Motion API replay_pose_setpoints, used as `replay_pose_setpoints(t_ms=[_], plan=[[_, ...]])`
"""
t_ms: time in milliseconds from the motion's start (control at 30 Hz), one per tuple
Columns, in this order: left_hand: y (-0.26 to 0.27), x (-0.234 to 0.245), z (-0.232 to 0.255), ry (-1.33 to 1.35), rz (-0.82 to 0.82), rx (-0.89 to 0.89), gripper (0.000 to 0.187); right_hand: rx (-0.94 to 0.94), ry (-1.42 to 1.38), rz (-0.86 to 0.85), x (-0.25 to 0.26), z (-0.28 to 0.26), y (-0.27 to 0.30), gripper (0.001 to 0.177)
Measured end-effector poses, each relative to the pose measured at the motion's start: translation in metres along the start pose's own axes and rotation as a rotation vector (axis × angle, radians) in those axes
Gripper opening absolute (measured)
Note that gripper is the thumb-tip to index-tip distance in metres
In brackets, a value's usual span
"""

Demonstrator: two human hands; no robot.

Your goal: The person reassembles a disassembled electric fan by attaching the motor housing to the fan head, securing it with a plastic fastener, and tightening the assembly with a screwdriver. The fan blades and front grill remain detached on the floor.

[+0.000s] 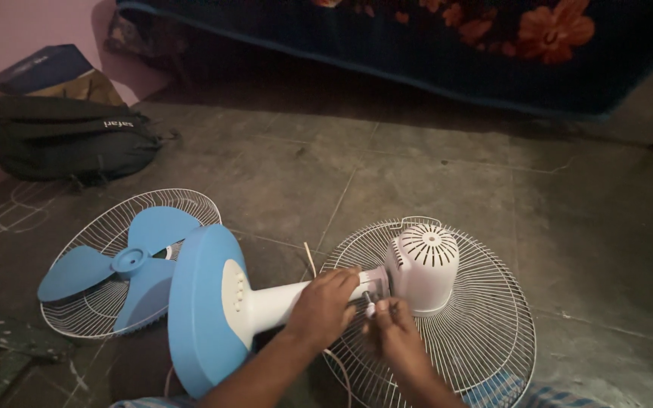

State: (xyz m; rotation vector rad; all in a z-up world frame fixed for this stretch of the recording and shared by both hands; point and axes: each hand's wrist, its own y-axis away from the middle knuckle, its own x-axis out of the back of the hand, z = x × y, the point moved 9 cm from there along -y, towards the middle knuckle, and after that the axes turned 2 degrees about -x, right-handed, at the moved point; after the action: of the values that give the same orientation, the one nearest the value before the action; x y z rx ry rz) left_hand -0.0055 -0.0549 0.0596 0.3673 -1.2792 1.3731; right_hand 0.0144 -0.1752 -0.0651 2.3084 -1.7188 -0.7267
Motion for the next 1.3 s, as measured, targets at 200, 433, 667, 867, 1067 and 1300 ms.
replay_pose_setpoints(t_ms=[200, 433, 667, 867, 1067, 1300], plan=[[-0.004, 0.013, 0.003, 0.112, -0.040, 0.048, 0.084, 0.003, 0.092, 0.024, 0.009, 0.008, -0.016, 0.027], [-0.012, 0.010, 0.000, 0.117, -0.202, 0.148, 0.073, 0.072, 0.114, -0.008, 0.018, 0.022, -0.033, 0.029], [-0.014, 0.008, 0.001, 0.133, -0.138, 0.128, 0.065, 0.238, 0.009, -0.034, 0.011, 0.007, -0.027, 0.032], [-0.013, -0.003, -0.009, 0.069, -0.157, 0.133, 0.064, -0.043, 0.406, 0.043, 0.008, -0.003, -0.014, 0.044], [-0.032, -0.057, -0.089, 0.534, -0.358, 0.548, 0.054, -0.027, 0.158, 0.020, 0.000, -0.002, -0.017, 0.033], [-0.044, -0.106, -0.117, 0.530, -0.775, 0.680, 0.038, 0.015, 0.083, -0.007, 0.005, 0.017, -0.034, 0.034]])
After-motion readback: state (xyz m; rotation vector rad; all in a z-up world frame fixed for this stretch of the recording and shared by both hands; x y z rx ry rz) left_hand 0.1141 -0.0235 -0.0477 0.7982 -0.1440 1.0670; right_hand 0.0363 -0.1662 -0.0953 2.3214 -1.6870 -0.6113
